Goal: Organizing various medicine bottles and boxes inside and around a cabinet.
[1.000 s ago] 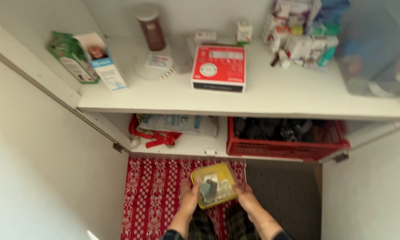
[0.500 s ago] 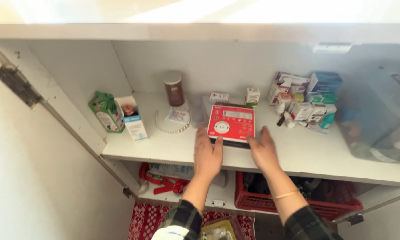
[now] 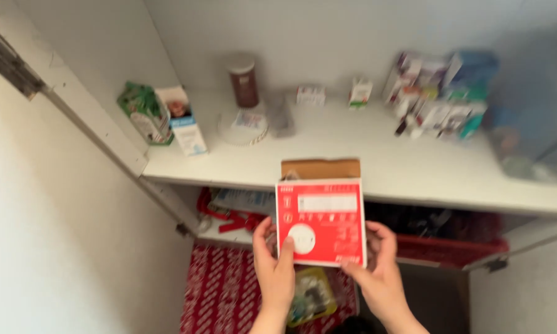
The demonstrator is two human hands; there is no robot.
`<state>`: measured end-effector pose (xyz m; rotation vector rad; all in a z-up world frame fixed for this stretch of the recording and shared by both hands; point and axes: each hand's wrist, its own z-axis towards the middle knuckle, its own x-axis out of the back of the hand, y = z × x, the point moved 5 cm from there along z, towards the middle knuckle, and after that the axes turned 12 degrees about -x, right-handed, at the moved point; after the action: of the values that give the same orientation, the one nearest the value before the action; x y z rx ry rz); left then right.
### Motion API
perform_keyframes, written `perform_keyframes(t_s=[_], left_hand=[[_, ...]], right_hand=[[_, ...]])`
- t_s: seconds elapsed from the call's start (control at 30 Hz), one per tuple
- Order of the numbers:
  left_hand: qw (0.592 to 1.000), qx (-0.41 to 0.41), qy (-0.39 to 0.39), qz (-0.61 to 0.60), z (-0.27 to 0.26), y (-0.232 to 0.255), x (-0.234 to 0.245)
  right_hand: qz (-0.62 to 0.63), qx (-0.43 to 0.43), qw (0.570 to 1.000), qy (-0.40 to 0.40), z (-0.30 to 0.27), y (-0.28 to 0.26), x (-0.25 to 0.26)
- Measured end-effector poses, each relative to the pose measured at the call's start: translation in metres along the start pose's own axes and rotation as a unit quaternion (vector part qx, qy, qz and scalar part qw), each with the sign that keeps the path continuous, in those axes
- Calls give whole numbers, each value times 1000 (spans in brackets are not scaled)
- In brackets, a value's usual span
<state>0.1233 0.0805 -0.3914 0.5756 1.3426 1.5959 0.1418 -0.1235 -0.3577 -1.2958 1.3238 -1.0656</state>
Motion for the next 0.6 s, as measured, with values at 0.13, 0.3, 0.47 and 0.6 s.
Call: perform_keyframes(t_s=[0.13,0.3,0.47,0.6], left_hand=[[992,123,0,18,-44,-44,43],[964,238,-73,87,-57,-67,35],[955,251,-120,105,-60,-80,11],[949,271,-132,96,-61,-70,-5]], right_hand=[[28,-99,993,-52,-28,67,-8],[126,-291,948,10,-26,102,4],[180,-204,953,131,40,109,87],[194,-158,952,179,111,114,148]])
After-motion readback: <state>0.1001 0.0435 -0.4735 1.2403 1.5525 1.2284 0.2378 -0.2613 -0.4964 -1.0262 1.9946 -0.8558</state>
